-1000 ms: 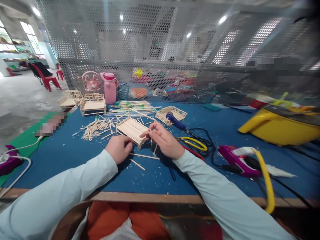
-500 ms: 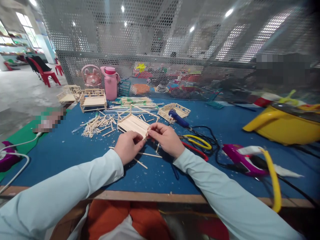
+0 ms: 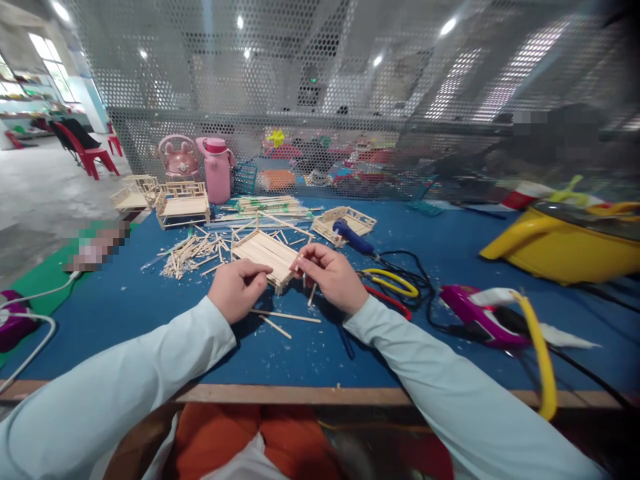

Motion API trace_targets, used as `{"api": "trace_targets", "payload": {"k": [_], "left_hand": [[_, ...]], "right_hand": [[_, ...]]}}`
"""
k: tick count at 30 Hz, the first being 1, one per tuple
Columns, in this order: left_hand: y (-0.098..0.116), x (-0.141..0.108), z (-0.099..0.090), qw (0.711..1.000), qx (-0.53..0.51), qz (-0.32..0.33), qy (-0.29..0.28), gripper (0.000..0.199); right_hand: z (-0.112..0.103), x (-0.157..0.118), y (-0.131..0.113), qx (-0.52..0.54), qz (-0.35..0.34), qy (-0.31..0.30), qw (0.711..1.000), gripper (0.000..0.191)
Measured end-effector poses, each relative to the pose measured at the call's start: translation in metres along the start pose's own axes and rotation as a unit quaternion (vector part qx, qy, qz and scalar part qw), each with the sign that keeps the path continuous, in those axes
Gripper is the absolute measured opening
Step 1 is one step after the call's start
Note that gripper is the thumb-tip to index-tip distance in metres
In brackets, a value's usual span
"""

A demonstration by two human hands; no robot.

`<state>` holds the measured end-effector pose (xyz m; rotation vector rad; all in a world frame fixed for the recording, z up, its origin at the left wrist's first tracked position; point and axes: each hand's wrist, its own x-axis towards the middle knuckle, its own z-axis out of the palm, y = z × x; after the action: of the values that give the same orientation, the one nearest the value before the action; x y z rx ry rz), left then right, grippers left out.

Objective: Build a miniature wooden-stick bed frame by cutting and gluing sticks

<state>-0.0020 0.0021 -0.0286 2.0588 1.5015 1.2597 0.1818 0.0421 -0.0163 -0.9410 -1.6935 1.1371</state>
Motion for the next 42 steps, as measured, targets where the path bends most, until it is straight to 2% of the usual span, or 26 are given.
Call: {"api": "trace_targets", "payload": {"k": [3,5,10,14,19,24,27,30,35,39,40,42], "left_hand": [[0.000,0.003,-0.006,0.998,-0.002,-0.054,-0.017,0.020],[0.002,0.004,-0.006,0.997,0.001,-0.063,-0.046,0.018],[0.008,0.001,-0.004,0.996,0.033,-0.033,-0.080,0.015],[0.008,-0.003,0.000,0.994,0.084,0.001,-0.075,0.029],[0.005,-0.005,0.003,0.990,0.103,0.004,-0.094,0.033],[0.007,-0.004,-0.001,0.989,0.094,0.016,-0.113,0.020],[0.015,0.003,-0.005,0.972,0.167,0.003,-0.166,0.012],[0.024,0.012,-0.006,0.951,0.236,0.005,-0.198,0.025],[0.021,0.012,0.002,0.957,0.214,-0.003,-0.194,0.050],[0.009,0.007,0.007,0.965,0.204,-0.014,-0.162,0.057],[0.007,0.007,0.008,0.967,0.200,-0.010,-0.157,0.057],[0.004,0.008,0.008,0.969,0.192,0.004,-0.157,0.044]], "right_hand": [[0.000,0.000,0.001,-0.005,0.010,-0.018,1.000,0.023],[0.000,0.000,0.001,-0.011,0.014,-0.028,0.999,0.022],[0.000,0.000,0.001,-0.016,0.007,-0.024,1.000,0.023],[0.000,-0.001,0.001,-0.017,0.001,-0.030,0.999,0.023],[0.000,-0.001,0.002,-0.019,-0.004,-0.045,0.999,0.023],[-0.001,0.000,0.004,-0.021,-0.008,-0.041,0.999,0.024],[-0.002,-0.001,0.003,-0.011,0.002,-0.048,0.999,0.026],[-0.004,-0.002,0.002,-0.006,0.030,-0.089,0.996,0.029],[-0.006,-0.002,0.004,-0.035,0.077,-0.156,0.984,0.031],[-0.002,-0.002,0.007,-0.061,0.048,-0.162,0.984,0.028],[0.000,-0.001,0.007,-0.073,0.033,-0.162,0.983,0.027],[0.002,-0.001,0.006,-0.098,0.011,-0.166,0.981,0.024]]}}
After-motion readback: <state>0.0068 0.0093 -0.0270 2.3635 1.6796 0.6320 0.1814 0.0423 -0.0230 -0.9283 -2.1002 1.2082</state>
